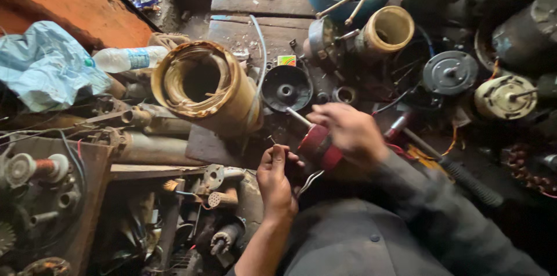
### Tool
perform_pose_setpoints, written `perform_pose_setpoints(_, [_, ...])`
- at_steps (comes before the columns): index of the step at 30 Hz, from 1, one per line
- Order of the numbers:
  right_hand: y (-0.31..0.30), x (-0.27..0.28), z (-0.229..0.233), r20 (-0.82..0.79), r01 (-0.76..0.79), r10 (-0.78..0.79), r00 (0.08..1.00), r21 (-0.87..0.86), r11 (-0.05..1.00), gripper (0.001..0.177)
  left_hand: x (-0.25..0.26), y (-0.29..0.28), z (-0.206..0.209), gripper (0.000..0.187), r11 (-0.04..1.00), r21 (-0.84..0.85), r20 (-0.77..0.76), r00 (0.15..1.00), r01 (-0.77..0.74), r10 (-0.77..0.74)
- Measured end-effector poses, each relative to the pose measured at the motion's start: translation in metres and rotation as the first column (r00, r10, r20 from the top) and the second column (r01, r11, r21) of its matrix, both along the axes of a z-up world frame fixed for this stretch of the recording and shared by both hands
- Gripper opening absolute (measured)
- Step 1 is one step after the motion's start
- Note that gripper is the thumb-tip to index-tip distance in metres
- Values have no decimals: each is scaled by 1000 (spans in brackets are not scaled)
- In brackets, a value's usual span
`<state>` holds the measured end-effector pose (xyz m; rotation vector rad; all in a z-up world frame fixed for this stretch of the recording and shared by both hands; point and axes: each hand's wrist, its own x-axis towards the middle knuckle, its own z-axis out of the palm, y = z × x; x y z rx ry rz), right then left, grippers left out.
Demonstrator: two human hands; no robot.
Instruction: The person works on a red cylindrical motor component at a cluttered workbench. They use a hammer to tap the motor shaft and a screwdriver to adjust internal parts while holding the motor with their other hand.
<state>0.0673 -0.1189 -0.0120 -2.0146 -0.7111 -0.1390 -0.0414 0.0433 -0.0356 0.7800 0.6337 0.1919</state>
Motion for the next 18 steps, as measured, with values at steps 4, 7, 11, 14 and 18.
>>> perform_pose_setpoints(4, [40,28,-13,38,-49,70,997,-396,917,10,6,14,-5,25,995,82,12,998,56,-57])
perform_pose_setpoints(7, [16,10,-21,137,-54,105,985,-333,941,10,5,14,-12,27,969,239,63,995,58,-75])
perform_pose_setpoints(11, [-38,-20,-21,-98,-62,84,992,214,975,24,10,-1,-20,20,968,249,102,994,17,-44])
perform_pose_setpoints(14, [-63,-39,-21,-207,86,-26,978,286,955,10,10,-18,-28,17,973,228,116,993,-17,-9])
perform_pose_setpoints(18, [-74,-43,-16,18,-26,24,1000,154,988,9,25,-39,-29,18,980,197,194,981,-39,0])
